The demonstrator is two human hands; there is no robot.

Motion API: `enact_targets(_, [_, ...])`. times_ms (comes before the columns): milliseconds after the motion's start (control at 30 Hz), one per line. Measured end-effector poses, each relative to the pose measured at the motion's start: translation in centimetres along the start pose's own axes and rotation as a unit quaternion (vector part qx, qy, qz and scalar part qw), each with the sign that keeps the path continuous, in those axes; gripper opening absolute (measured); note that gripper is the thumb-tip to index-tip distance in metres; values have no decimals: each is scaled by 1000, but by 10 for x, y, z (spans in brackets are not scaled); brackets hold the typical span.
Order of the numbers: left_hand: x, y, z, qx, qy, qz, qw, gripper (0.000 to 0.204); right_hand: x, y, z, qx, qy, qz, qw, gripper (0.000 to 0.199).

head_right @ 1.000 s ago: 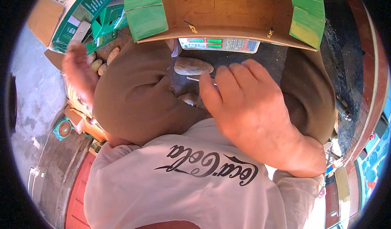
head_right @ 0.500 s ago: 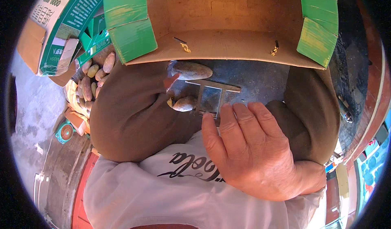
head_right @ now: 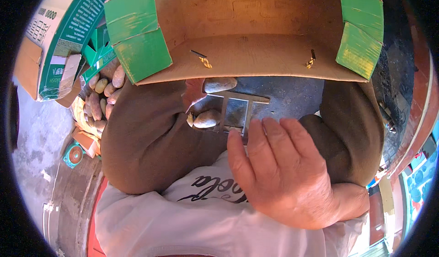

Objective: Picking fruit from a pile on the floor and packing them into boxes on a scale.

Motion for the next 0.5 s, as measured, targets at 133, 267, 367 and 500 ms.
enact_targets(133, [12,-5,5,-36,-117,74,990,46,10,-6,0,72,32,24,997,44])
enact_targets(267, [41,-15,18,-69,-253,153,953,46,17,-11,-3,200,27,31,979,47])
enact_targets(367, [15,25,18,-22,-248,95,964,50,14,-13,6,207,56,72,974,49])
enact_targets(500, [-29,76,23,93,-205,-46,973,58,21,-13,22,153,146,116,971,41])
Point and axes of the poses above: each hand's wrist, its own y-axis away from the middle knuckle, its own z-axis out of the palm, x = y × z, the point moved 2 cm from there along -y, towards the middle knuckle, and after that the axes turned 3 degrees about -x, right-handed, at the moved point
